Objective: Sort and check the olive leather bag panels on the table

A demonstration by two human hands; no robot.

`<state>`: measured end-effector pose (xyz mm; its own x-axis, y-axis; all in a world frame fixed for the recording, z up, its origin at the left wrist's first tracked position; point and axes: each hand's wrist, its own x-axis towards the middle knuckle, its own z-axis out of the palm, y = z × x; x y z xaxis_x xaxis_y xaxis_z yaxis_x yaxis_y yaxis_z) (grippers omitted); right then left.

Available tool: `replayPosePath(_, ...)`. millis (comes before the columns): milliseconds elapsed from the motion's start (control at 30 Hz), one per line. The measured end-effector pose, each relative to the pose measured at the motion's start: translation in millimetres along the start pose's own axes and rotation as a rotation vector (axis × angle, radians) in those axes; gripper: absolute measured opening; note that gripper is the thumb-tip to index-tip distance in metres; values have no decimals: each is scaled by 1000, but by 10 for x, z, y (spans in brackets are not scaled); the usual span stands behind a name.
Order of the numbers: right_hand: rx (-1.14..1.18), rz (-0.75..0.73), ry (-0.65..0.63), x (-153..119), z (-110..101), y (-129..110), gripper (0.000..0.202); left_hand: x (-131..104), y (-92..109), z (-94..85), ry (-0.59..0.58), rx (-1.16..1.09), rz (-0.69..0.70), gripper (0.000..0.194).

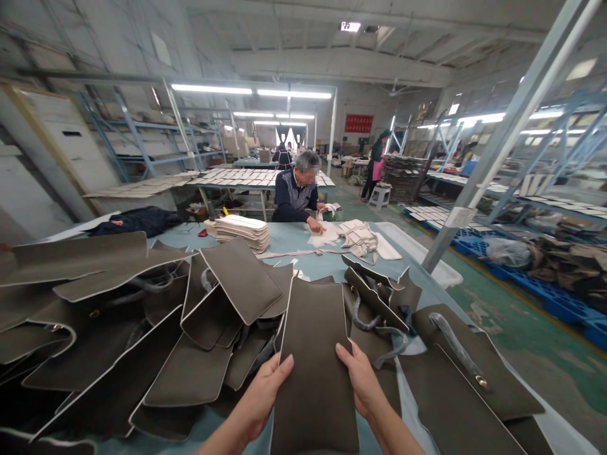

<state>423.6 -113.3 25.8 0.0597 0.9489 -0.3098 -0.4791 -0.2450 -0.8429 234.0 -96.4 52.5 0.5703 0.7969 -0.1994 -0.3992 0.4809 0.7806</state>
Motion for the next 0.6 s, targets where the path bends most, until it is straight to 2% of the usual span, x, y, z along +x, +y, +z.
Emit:
replayPosePath(167,19,22,9,-7,-21,29,45,29,-64,-63,-9,49,20,40)
replayPosePath(233,19,16,-2,-19,-15,25,42,90,-13,-122,18,118,35,40)
replayPosePath(300,-6,20,-51,-36,-6,15,43,186,177,-204,63,243,76,42)
replayPosePath(367,-66,33,-115,-47,-26,13,50,309,520,-311,131,419,155,44)
replayPosePath(433,-155,42,-119,-39,-123,36,48,429,940,-441,276,623,311,47)
replayPosePath(500,-272,34,-3,5,-331,95,43,513,1301,-591,576,934,472,50)
replayPosePath(567,-412,8,204,92,-641,183,38,551,1480,-762,843,1360,592,53)
replayPosePath(600,-491,-21,316,150,-817,233,37,562,1485,-856,893,1580,635,52)
